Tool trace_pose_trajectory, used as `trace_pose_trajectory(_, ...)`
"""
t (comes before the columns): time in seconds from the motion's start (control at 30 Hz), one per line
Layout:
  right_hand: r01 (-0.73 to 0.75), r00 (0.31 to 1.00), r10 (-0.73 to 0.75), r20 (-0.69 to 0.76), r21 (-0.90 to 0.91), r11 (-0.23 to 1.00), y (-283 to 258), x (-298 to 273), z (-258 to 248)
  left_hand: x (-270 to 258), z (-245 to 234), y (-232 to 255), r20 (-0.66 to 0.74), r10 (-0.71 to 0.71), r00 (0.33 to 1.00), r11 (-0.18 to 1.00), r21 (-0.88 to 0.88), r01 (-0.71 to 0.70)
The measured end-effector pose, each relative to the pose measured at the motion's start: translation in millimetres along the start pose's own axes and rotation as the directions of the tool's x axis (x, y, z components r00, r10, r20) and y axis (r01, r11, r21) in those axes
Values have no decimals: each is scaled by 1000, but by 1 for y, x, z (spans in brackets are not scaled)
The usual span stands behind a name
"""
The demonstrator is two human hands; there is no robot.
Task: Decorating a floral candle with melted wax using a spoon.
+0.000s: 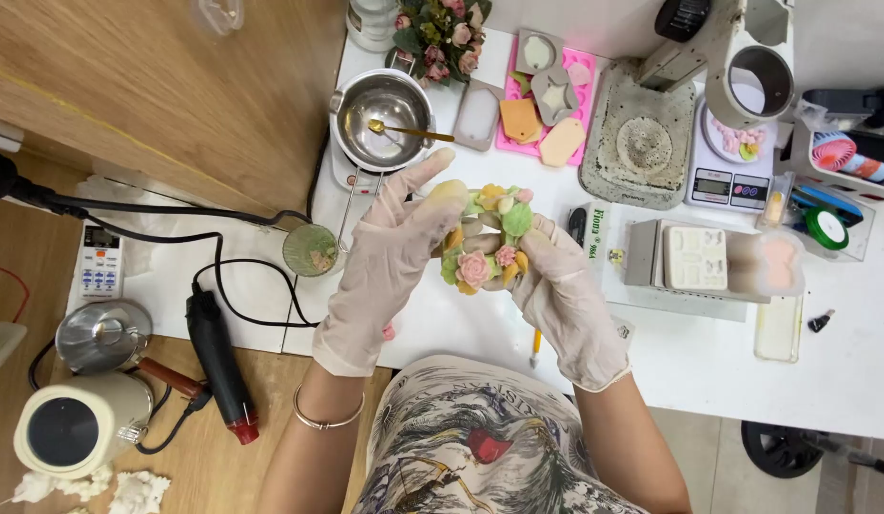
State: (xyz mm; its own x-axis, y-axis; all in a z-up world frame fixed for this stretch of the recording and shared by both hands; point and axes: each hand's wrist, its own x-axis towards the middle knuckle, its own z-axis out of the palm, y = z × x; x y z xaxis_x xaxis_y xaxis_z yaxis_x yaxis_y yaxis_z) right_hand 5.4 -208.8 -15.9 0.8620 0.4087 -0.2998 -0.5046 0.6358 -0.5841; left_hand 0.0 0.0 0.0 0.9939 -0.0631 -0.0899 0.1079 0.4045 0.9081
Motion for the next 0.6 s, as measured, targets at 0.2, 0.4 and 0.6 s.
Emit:
trace_pose_trajectory(0.2,65,996,-58,-74,87,994,-13,-10,-2,13,5,0,37,-188,981,962,-193,192)
trace_pose_trajectory(0.4,26,995,-6,-104,187,982,-23,-18,-1,9,-7,14,238,485,842,389,803,-451)
trace_pose_trajectory(0.6,-182,983,135,123,561,807,-23,-24,-8,21,-1,31,555,420,718,132,745,-653)
